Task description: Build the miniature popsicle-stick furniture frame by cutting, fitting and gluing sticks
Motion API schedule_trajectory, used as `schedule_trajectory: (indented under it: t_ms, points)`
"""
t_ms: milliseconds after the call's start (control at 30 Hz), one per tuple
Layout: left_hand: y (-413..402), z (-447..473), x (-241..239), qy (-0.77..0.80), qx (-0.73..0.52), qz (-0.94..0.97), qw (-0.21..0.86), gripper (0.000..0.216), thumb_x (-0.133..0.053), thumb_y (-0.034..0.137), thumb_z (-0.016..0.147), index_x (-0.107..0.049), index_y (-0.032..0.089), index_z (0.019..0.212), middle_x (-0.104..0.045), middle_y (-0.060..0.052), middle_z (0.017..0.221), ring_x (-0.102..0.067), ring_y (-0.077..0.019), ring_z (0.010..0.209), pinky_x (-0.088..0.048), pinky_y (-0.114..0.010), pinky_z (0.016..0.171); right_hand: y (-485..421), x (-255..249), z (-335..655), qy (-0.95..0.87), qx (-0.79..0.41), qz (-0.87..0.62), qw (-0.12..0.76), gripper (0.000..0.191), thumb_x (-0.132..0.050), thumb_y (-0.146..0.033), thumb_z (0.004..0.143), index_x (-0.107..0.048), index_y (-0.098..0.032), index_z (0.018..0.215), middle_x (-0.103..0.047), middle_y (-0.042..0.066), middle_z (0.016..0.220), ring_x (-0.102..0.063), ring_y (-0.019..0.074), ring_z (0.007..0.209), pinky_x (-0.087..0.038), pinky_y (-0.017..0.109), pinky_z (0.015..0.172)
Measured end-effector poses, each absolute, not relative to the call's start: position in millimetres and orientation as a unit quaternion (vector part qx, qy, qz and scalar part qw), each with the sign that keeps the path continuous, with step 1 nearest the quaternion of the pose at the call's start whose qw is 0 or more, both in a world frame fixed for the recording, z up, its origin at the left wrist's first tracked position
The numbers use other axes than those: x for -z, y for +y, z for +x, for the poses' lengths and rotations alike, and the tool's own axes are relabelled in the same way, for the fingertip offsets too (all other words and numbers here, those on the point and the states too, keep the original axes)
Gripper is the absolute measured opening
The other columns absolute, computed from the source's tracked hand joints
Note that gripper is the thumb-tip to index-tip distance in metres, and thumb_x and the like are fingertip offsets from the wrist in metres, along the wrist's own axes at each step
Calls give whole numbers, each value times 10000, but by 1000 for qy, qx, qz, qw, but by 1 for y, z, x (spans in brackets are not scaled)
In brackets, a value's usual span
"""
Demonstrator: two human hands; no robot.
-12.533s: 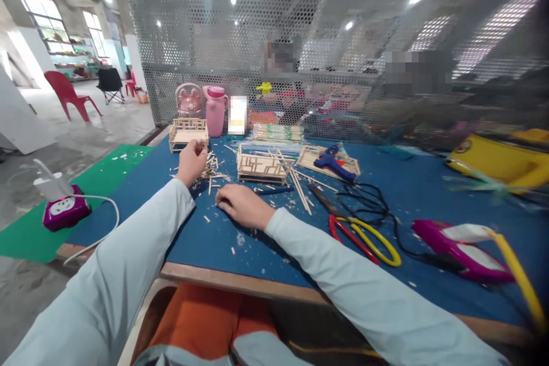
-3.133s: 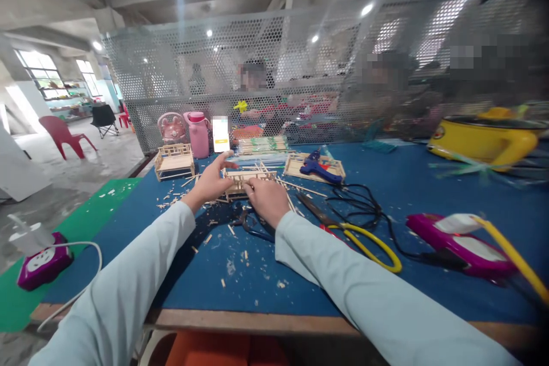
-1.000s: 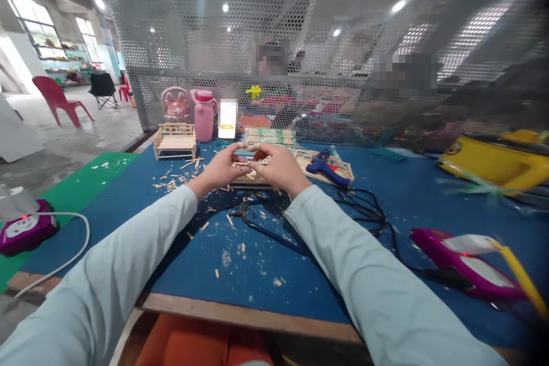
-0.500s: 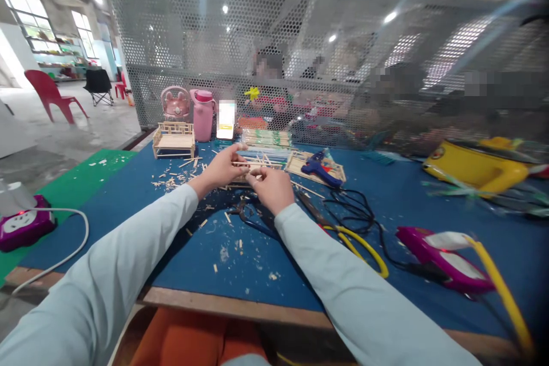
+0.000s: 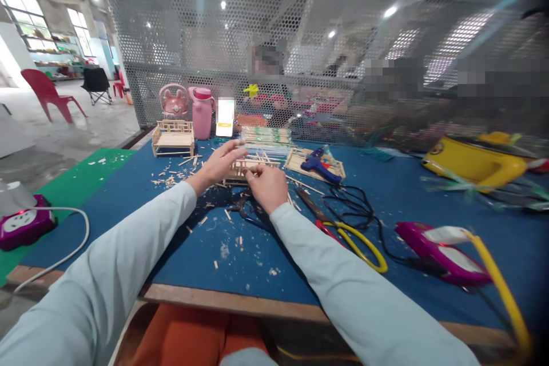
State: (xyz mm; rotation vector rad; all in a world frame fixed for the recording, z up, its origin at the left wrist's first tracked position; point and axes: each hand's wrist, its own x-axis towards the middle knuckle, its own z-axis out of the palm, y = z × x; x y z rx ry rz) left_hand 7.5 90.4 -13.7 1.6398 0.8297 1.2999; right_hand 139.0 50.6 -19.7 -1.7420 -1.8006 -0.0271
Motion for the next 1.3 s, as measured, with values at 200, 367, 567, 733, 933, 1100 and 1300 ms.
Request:
schedule_trajectory:
  t_ms: [200,367,567,733,933,1100,1300]
  points:
    - [92,-1,26,434,-615,599,272,288,-403,380,844,-559,141,797,-587,-13,769,-520,-120,762,-393,-232,738,51,26,137,-677,-2,-658,330,246,-521,-344,765,-735,-226,795,-708,45,720,-621,184,697,-383,256,636]
    - [85,-10,28,479,-605,590,235,243,-412,328,843,-545,154,738,-550,3,717,-485,-113,714,-367,-221,700,53,32,135,-688,-4,-638,347,245,-519,-344,775,-732,-227,809,-706,36,720,-613,170,685,-378,250,638]
    - [74,-11,39,505,-549,598,292,318,-369,417,864,-539,161,784,-547,-4,695,-480,-121,667,-361,-225,636,53,31,133,-700,5,-627,342,272,-503,-370,797,-730,-229,849,-711,41,750,-617,169,700,-376,248,637]
    - [70,-13,43,484,-522,643,283,287,-409,390,844,-569,152,817,-566,-4,723,-470,-115,660,-360,-222,633,54,30,132,-699,9,-628,342,279,-497,-377,804,-725,-229,866,-715,44,779,-626,168,741,-383,239,658]
    - [66,-12,42,484,-517,653,268,332,-396,403,839,-591,137,799,-594,-13,735,-501,-126,694,-375,-225,650,54,29,133,-697,36,-636,328,284,-486,-391,807,-713,-221,818,-711,42,784,-622,170,745,-380,244,651]
    - [63,-8,41,506,-501,651,264,380,-379,425,840,-619,130,836,-625,-35,769,-532,-147,735,-386,-236,656,52,28,135,-699,33,-636,324,272,-488,-379,814,-710,-232,868,-715,42,835,-630,170,799,-393,240,680]
    - [57,-8,37,510,-501,645,268,461,-302,456,870,-620,126,827,-651,-61,825,-550,-161,771,-391,-252,705,51,28,136,-694,38,-648,311,286,-484,-393,818,-710,-228,878,-717,56,851,-638,184,803,-398,254,671]
